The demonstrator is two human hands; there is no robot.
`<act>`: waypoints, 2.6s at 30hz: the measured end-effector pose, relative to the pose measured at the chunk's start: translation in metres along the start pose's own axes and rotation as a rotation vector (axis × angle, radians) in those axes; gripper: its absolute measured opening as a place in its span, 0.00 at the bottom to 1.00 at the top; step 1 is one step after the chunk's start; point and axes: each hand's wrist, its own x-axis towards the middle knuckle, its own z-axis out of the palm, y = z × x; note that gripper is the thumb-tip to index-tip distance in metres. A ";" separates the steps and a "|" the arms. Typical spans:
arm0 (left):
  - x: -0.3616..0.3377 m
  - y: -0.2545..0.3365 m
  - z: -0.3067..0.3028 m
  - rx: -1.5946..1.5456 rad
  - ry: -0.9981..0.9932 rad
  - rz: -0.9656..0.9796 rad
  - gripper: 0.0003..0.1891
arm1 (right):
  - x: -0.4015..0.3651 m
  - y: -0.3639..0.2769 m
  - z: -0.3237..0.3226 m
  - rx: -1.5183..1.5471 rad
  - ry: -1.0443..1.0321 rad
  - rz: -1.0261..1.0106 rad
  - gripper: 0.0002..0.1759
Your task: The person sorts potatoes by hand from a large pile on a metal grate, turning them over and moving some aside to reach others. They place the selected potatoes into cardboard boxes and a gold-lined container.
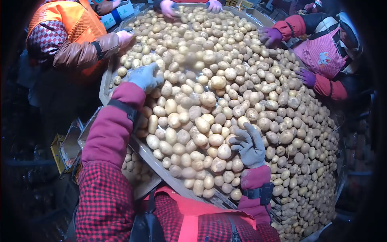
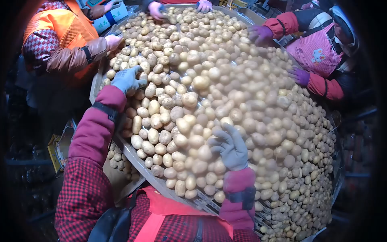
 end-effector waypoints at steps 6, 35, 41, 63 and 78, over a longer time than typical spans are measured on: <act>0.010 0.007 0.012 0.132 -0.080 0.354 0.21 | 0.001 0.000 -0.002 -0.039 -0.001 -0.014 0.30; -0.261 -0.089 0.103 -2.014 0.476 -0.034 0.25 | 0.003 -0.003 0.008 -0.039 0.177 0.013 0.29; -0.334 -0.161 0.132 -1.706 0.874 -0.233 0.20 | 0.004 0.000 -0.002 -0.220 0.148 0.000 0.32; -0.349 -0.163 0.156 -1.522 0.800 -0.366 0.32 | 0.000 -0.009 -0.005 -0.198 0.143 0.036 0.31; -0.434 -0.335 0.219 -0.929 0.994 -0.873 0.32 | 0.005 0.004 0.000 -0.124 0.217 -0.015 0.31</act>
